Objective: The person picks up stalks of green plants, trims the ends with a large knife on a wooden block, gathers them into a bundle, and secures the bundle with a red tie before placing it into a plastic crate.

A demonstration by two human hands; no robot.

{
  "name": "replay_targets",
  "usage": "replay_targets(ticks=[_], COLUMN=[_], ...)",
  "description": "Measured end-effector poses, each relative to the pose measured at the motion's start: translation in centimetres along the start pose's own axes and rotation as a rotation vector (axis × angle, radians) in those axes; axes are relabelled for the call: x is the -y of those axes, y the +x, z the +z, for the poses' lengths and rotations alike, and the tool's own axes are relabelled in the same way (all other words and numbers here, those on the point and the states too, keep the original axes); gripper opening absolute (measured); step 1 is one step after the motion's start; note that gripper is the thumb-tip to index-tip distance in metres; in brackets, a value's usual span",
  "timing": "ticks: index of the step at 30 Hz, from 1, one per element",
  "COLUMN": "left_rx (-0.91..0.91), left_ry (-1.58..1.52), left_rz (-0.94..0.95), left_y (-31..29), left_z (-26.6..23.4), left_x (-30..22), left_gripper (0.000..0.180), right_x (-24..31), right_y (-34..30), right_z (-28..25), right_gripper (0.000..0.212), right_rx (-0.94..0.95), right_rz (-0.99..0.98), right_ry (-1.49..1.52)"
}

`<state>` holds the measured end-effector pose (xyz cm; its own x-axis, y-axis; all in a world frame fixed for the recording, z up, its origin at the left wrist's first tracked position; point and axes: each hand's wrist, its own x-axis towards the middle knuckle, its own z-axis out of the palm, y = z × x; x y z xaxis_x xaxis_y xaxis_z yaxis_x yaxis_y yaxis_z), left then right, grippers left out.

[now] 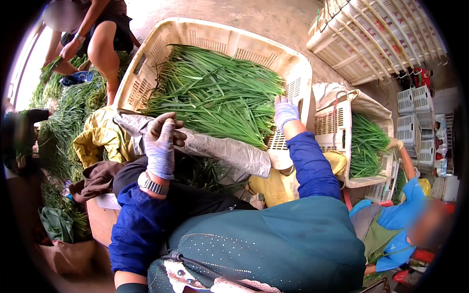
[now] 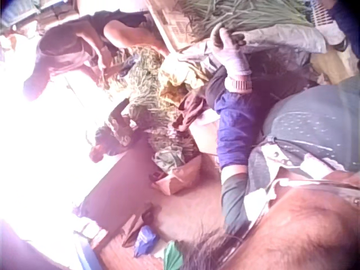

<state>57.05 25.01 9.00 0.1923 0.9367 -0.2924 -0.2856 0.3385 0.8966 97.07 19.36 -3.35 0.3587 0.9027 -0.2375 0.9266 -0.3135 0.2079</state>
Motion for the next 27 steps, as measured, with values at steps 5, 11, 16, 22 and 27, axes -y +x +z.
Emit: replay_targets(ticks=[5,11,16,22,27], left_rx=[-0.094,-0.144,-0.119,-0.068,-0.056], left_ry=[-0.197,-0.179,-0.163,-0.221,-0.242], left_rz=[-0.144,-0.165,-0.214,-0.267,-0.254], left_y=[1.4,2.2,2.3,2.0,1.5], left_z=[-1.6,-2.0,-1.7,0.2,-1.0], left_x=[0.2,0.8,0.7,1.1,0.9], left_gripper=[0.024,0.023,0.024,0.020,0.023], right_x=[-2.5,1.1,4.8,6.2,8.3], right_y=[6.1,7.7,2.7,0.7,-0.7], right_z=[1.0,-2.5,-2.3,1.3,1.9], right_gripper=[0.070,0.078,0.062,0.075,0.073], right_rx=[-0.018,0.174,0.630,0.741,0.903], right_rz=[0.062,-0.022,-0.300,-0.222,-0.215], right_ry=[-0.088,-0.026,0.122,0.082,-0.065])
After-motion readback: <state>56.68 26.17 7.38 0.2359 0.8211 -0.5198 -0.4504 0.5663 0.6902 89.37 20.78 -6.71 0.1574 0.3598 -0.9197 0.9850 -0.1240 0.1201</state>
